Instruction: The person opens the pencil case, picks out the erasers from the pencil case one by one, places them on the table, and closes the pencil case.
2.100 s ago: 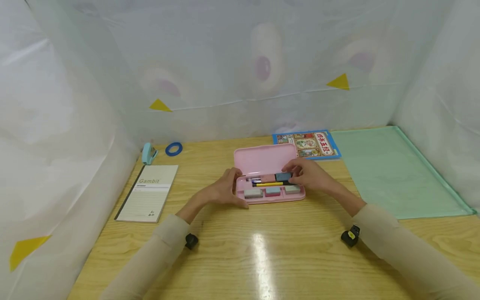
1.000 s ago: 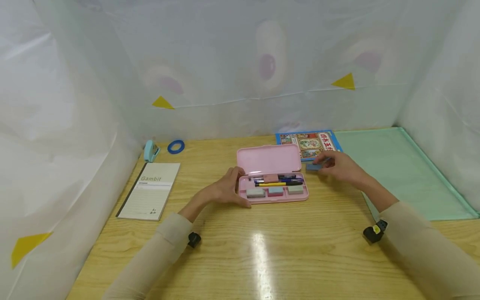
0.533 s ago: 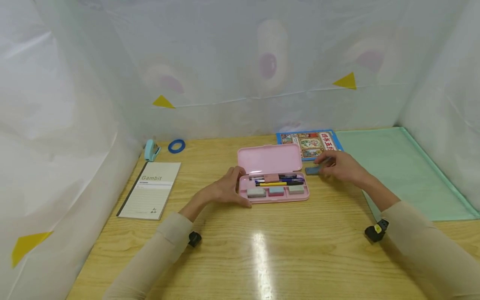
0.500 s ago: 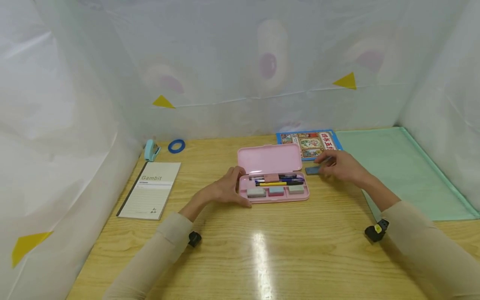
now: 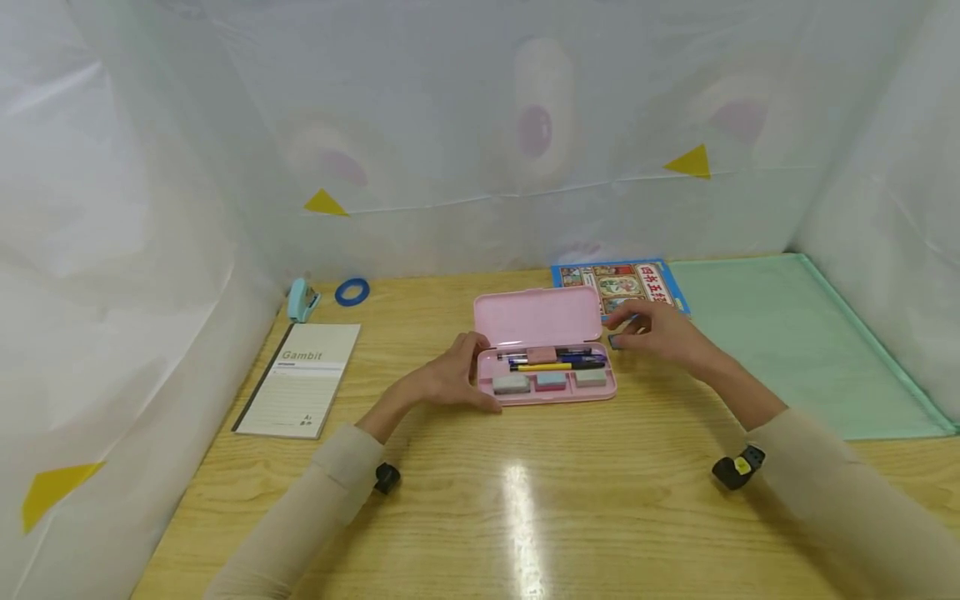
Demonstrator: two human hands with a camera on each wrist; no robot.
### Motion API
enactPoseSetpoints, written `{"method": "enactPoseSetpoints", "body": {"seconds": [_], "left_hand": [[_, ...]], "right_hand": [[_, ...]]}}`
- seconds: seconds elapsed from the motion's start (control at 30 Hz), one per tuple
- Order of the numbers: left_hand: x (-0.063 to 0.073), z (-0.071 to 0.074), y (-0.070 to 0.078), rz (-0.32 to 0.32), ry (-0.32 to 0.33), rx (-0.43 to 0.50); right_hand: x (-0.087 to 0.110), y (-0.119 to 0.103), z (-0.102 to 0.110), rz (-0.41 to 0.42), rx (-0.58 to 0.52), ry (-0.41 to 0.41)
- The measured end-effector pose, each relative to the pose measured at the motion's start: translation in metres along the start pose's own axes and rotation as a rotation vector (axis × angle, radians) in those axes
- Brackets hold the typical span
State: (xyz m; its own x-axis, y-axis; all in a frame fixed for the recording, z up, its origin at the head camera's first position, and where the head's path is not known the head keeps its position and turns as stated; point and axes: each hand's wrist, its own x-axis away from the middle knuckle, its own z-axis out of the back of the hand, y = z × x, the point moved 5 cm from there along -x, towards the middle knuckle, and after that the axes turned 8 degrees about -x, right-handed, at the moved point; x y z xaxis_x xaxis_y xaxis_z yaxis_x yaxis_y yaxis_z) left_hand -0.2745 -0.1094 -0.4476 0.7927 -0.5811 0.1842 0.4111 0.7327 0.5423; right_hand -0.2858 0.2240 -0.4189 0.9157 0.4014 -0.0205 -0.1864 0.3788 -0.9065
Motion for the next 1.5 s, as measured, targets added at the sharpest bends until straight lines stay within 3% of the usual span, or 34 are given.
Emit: {"method": "enactPoseSetpoints", "body": {"seconds": [0.4, 0.57, 0.8, 1.0, 1.23, 1.5], "left_hand": [[0.000, -0.001, -0.004, -0.008, 0.025, -0.015], [-0.001, 0.001, -0.003, -0.014, 0.023, -0.009], [-0.001, 0.001, -0.003, -0.011, 0.014, -0.006], [-0.001, 0.001, -0.003, -0.010, 0.012, -0.007], [0.000, 0.002, -0.003, -0.007, 0.012, 0.003], [0.001, 0.002, -0.001, -0.011, 0.013, 0.022]], "right_hand": [[-0.023, -0.019, -0.052, 0.057, 0.001, -0.047], [-0.034, -0.021, -0.070, 0.056, 0.033, -0.073], [-0.039, -0.024, -0.087, 0.121, 0.119, -0.081], [-0.038, -0.022, -0.090, 0.134, 0.129, -0.038], [-0.038, -0.022, -0.088, 0.110, 0.128, -0.044], [-0.027, -0.017, -0.057, 0.064, 0.087, 0.036]]}}
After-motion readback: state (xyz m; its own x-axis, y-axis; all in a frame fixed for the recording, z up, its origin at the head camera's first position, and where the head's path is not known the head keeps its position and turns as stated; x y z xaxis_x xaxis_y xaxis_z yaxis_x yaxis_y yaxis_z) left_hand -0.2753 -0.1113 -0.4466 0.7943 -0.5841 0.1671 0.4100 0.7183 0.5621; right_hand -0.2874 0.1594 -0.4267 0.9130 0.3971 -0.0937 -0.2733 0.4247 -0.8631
